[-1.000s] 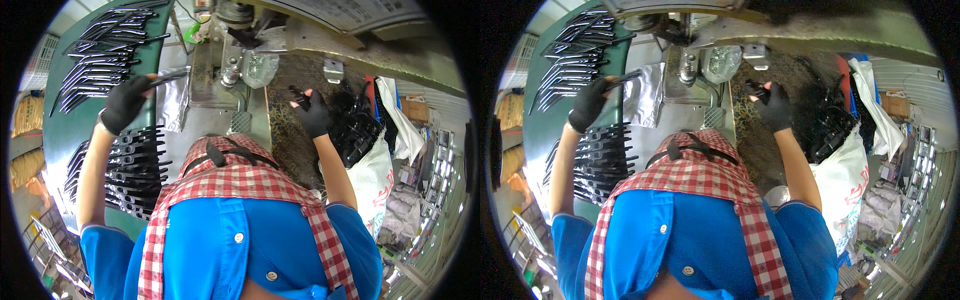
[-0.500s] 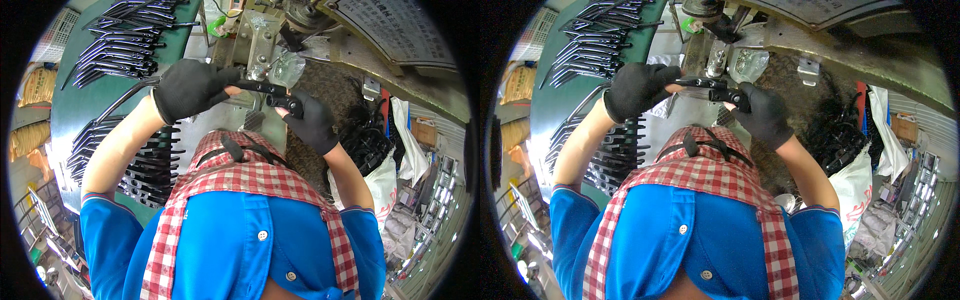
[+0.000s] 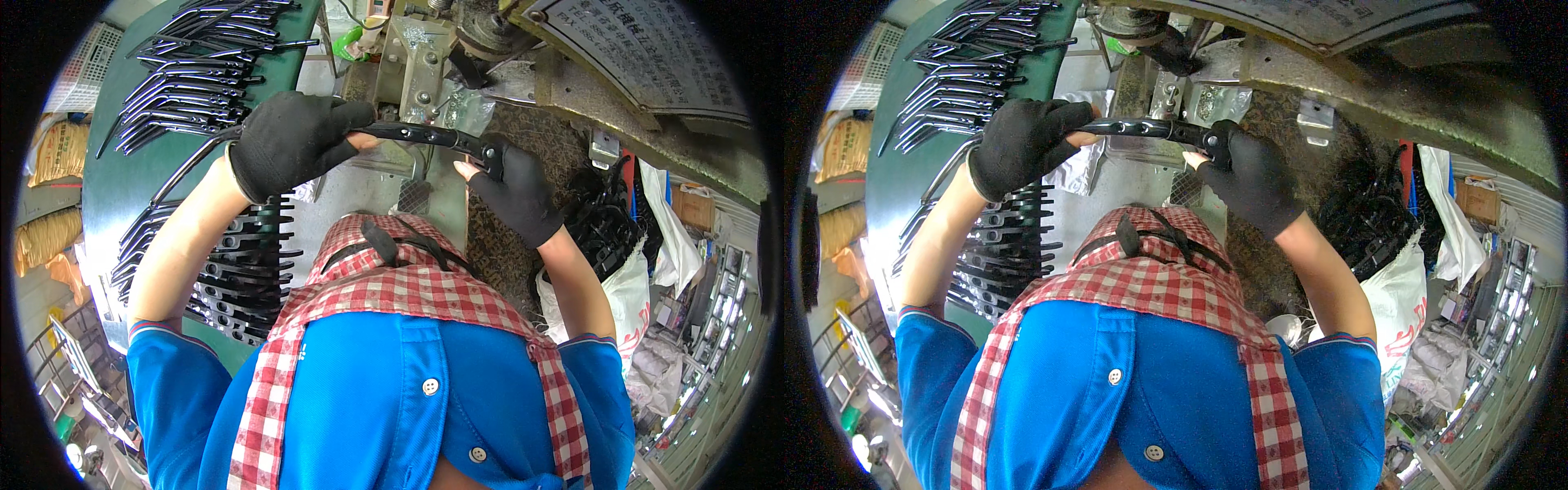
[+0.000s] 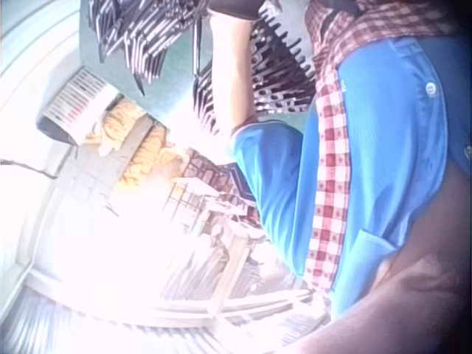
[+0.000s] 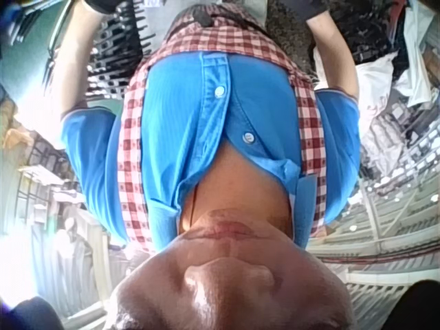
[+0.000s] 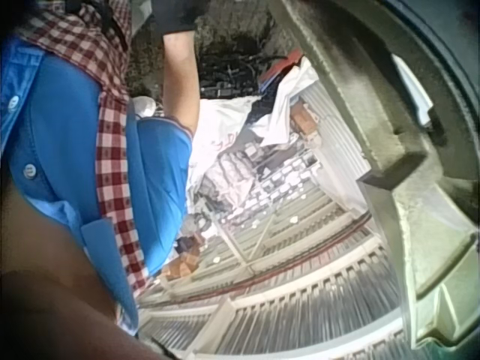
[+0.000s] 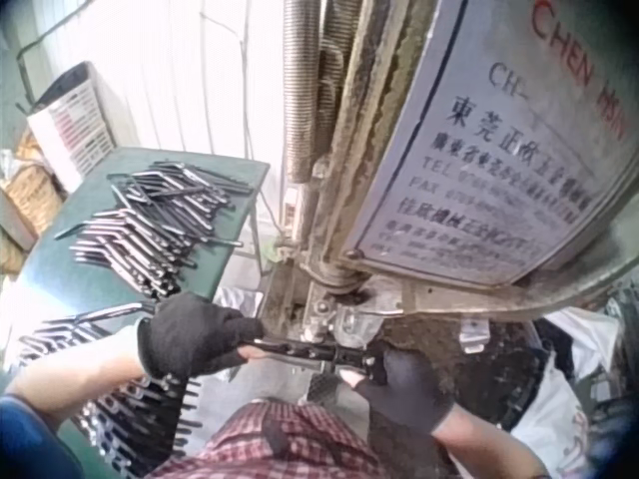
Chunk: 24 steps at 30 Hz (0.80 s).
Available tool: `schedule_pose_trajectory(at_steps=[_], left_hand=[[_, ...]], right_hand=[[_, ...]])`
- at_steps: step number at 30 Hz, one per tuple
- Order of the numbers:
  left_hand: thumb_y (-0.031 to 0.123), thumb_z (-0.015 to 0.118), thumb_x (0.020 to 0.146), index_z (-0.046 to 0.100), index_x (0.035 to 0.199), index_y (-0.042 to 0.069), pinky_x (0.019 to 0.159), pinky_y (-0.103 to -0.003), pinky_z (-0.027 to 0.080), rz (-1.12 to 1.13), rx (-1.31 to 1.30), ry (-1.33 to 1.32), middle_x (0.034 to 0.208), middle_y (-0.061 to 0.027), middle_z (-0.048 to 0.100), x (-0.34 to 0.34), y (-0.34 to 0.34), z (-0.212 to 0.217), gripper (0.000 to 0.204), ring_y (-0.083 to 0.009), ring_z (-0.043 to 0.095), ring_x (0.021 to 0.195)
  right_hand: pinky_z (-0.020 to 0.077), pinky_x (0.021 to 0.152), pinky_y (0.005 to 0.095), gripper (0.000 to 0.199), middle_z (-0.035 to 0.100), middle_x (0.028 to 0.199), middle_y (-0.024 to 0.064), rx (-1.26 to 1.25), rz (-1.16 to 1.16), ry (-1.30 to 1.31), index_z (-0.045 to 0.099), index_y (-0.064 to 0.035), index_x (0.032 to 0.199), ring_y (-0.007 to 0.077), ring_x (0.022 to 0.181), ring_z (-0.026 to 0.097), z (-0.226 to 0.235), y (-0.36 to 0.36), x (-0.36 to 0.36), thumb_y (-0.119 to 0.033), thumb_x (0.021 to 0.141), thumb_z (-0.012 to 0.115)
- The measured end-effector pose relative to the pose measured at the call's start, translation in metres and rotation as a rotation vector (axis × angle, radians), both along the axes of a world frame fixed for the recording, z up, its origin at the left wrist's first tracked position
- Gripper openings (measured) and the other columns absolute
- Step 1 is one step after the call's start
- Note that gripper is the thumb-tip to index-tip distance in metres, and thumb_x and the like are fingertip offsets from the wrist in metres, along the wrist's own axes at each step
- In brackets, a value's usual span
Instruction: The person repeatedly picks up black metal rods from a tray and uses pliers to attach small black plastic components to each rod. After processing, the rods are placed into a large black bin. The person then moves the bin and returns to the workstation to continue the task.
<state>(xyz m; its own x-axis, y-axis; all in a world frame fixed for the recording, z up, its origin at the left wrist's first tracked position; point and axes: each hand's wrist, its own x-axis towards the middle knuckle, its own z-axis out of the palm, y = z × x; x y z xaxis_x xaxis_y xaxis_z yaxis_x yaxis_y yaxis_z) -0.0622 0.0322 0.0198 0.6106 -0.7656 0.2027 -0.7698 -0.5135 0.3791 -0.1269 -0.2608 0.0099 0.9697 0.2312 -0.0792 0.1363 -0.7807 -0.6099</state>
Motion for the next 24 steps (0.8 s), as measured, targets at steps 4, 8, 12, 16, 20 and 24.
schedule_pose_trajectory(at_steps=[4,8,12,16,20,24], left_hand=[[0.033,0.060,0.087,0.062,0.103,0.010,0.052,-0.040,0.045,-0.012,0.112,-0.087,0.068,-0.0127,0.059,0.000,-0.005,0.006,0.028,-0.0315,0.059,0.058],[0.033,0.060,0.086,0.062,0.098,0.012,0.051,-0.040,0.045,-0.035,0.123,-0.168,0.066,-0.0127,0.058,0.000,-0.014,0.011,0.025,-0.0315,0.059,0.057],[0.033,0.060,0.087,0.061,0.098,0.013,0.050,-0.042,0.044,-0.041,0.177,-0.137,0.066,-0.0120,0.058,0.002,-0.016,0.006,0.023,-0.0331,0.059,0.058],[0.033,0.061,0.086,0.061,0.099,0.013,0.052,-0.042,0.046,-0.009,0.146,-0.139,0.070,-0.0125,0.060,0.006,-0.019,-0.004,0.024,-0.0340,0.060,0.061],[0.032,0.061,0.086,0.061,0.101,0.011,0.053,-0.042,0.047,0.012,0.142,-0.167,0.074,-0.0135,0.062,0.019,-0.028,-0.003,0.026,-0.0339,0.061,0.064],[0.032,0.061,0.085,0.057,0.098,0.012,0.054,-0.045,0.046,0.009,0.077,-0.189,0.068,-0.0139,0.060,0.039,-0.032,-0.011,0.024,-0.0352,0.061,0.063]], right_hand=[[0.0458,0.055,0.0375,0.033,0.058,0.064,0.0139,-0.214,0.041,-0.056,0.058,-0.0044,0.085,0.0288,0.058,0.059,0.011,0.012,0.003,-0.035,0.081,0.068],[0.0440,0.053,0.0384,0.030,0.057,0.062,0.0125,-0.164,0.089,0.003,0.059,-0.0064,0.083,0.0290,0.056,0.059,0.004,0.009,0.007,-0.034,0.079,0.070],[0.0456,0.053,0.0408,0.032,0.058,0.064,0.0143,-0.218,0.074,-0.033,0.059,-0.0063,0.083,0.0323,0.059,0.061,0.005,0.015,0.007,-0.036,0.079,0.070],[0.0460,0.053,0.0416,0.033,0.059,0.067,0.0147,-0.339,0.065,-0.127,0.059,-0.0052,0.086,0.0336,0.061,0.061,0.011,0.017,0.011,-0.035,0.080,0.070],[0.0468,0.056,0.0414,0.032,0.061,0.070,0.0147,-0.408,0.066,-0.364,0.059,-0.0053,0.089,0.0337,0.065,0.062,0.005,0.003,0.024,-0.035,0.080,0.069],[0.0488,0.067,0.0415,0.034,0.064,0.084,0.0151,-0.372,0.077,-0.236,0.061,-0.0044,0.095,0.0348,0.077,0.062,0.014,0.002,0.039,-0.035,0.082,0.066]])
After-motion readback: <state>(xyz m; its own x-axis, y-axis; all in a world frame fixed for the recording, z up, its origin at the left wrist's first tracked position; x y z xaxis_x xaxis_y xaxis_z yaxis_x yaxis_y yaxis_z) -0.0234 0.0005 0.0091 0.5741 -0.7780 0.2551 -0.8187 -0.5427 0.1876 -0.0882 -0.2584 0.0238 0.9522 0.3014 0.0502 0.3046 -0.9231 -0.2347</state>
